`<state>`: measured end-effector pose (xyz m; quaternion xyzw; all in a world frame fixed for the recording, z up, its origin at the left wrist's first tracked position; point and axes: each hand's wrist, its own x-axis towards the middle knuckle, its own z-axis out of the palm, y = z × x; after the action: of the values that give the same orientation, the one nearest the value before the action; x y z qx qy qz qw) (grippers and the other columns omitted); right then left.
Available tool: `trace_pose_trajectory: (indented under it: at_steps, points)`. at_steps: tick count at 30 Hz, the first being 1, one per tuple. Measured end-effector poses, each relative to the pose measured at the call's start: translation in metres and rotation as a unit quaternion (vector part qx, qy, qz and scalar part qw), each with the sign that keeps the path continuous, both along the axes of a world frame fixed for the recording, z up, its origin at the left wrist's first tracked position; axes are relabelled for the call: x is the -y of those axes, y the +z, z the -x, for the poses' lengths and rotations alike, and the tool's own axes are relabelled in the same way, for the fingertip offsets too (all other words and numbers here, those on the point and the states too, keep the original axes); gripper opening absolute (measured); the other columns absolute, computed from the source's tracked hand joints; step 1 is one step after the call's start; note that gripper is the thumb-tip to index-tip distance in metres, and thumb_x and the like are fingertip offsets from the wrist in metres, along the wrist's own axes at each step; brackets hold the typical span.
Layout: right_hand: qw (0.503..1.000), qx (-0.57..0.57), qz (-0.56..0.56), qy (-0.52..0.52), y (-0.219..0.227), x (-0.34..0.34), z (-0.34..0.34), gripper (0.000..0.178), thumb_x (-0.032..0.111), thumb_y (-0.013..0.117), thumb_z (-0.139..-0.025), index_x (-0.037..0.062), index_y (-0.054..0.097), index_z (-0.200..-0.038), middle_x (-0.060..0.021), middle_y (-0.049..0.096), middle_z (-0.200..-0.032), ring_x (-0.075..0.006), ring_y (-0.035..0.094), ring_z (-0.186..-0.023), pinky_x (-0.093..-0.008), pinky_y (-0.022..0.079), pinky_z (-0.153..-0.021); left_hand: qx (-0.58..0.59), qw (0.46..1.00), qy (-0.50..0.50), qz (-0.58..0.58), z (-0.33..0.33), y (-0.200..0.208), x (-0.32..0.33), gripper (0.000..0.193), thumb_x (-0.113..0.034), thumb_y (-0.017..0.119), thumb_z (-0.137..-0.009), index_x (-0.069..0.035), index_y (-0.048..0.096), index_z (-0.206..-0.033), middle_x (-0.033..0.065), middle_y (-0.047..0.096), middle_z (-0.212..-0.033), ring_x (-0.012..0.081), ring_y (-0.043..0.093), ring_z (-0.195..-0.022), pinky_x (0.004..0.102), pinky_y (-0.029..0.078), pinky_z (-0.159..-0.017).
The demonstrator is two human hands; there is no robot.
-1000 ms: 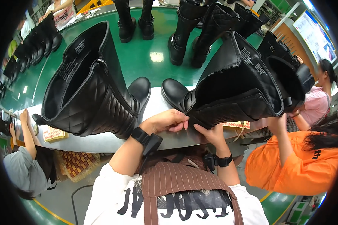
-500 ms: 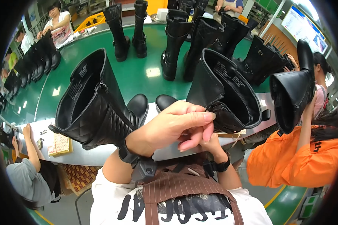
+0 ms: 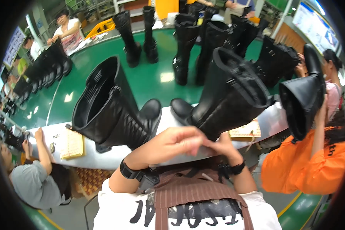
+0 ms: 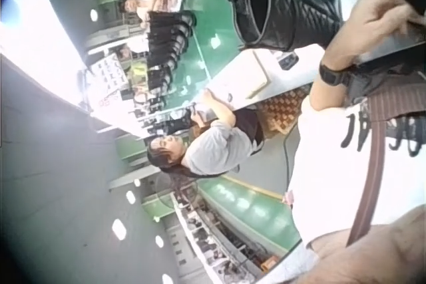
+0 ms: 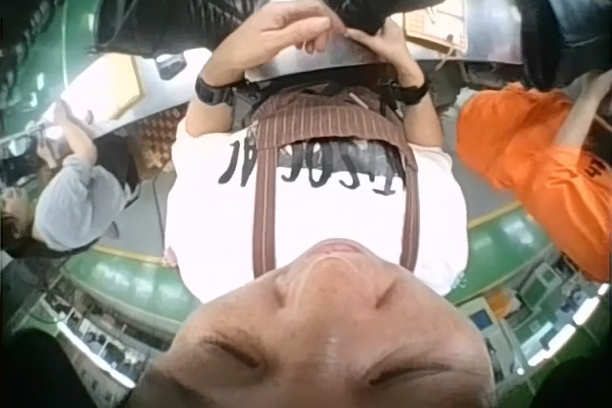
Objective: Inspecting black leather boots for quality control on a factory production line.
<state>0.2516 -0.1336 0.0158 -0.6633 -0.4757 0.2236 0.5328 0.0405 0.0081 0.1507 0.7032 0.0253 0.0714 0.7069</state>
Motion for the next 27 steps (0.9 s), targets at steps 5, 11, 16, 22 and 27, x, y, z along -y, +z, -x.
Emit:
trace_pose_trajectory:
  at_steps: [5, 11, 16, 22, 27]
  points:
    - [0.992, -0.048, 0.069, 0.096, -0.002, -0.004, -0.02, 0.062, 0.021, 0.088, -0.067, -0.001, 0.061, -0.119, -0.0093, 0.063, -0.117, -0.0195, 0.057, -0.107, -0.0336, 0.044, -0.094, -0.306, 0.906, 0.037, -0.289, 0.117, -0.041, -0.014, 0.042, -0.039, 0.067, -0.088, 0.0, 0.065, -0.074, 0.0168, 0.058, -0.063, 0.0223, 0.058, -0.06, 0.0331, 0.044, -0.058]
    - [0.992, 0.035, 0.066, 0.097, 0.008, -0.014, -0.008, 0.062, 0.023, 0.088, -0.067, -0.0017, 0.062, -0.117, -0.0116, 0.063, -0.118, -0.0209, 0.057, -0.109, -0.0338, 0.042, -0.098, -0.2, 0.819, 0.439, -0.311, 0.134, -0.105, -0.011, 0.063, -0.031, 0.087, -0.068, 0.005, 0.058, -0.112, 0.0136, 0.068, -0.093, 0.0217, 0.065, -0.081, 0.0343, 0.051, -0.075]
    - [0.997, -0.041, 0.041, 0.046, 0.011, -0.024, 0.019, 0.055, 0.022, 0.086, -0.07, -0.0007, 0.064, -0.114, -0.0108, 0.064, -0.118, -0.0195, 0.058, -0.107, -0.0329, 0.045, -0.095, -0.122, 0.886, 0.438, -0.091, 0.083, -0.144, -0.027, 0.063, -0.016, 0.084, -0.072, 0.004, 0.053, -0.123, 0.0104, 0.065, -0.11, 0.0169, 0.063, -0.099, 0.0322, 0.049, -0.087]
    - [0.931, -0.36, -0.037, 0.048, 0.018, -0.023, 0.023, 0.046, 0.01, 0.073, -0.079, -0.0007, 0.058, -0.122, -0.0066, 0.064, -0.114, -0.017, 0.059, -0.105, -0.0313, 0.047, -0.095, 0.053, 0.872, 0.421, 0.245, 0.056, -0.113, -0.019, 0.043, -0.009, 0.069, -0.085, 0.0, 0.055, -0.125, 0.0091, 0.062, -0.12, 0.0205, 0.06, -0.109, 0.0347, 0.047, -0.097]
    - [0.841, -0.501, -0.13, 0.159, 0.024, -0.04, 0.036, 0.04, 0.019, 0.058, -0.089, -0.0023, 0.056, -0.123, -0.0106, 0.062, -0.122, -0.0213, 0.059, -0.112, -0.0351, 0.046, -0.097, 0.123, 0.877, 0.351, 0.305, 0.03, -0.094, -0.012, 0.047, -0.034, 0.057, -0.094, 0.0, 0.055, -0.126, 0.0094, 0.062, -0.123, 0.0221, 0.059, -0.113, 0.0378, 0.044, -0.101]
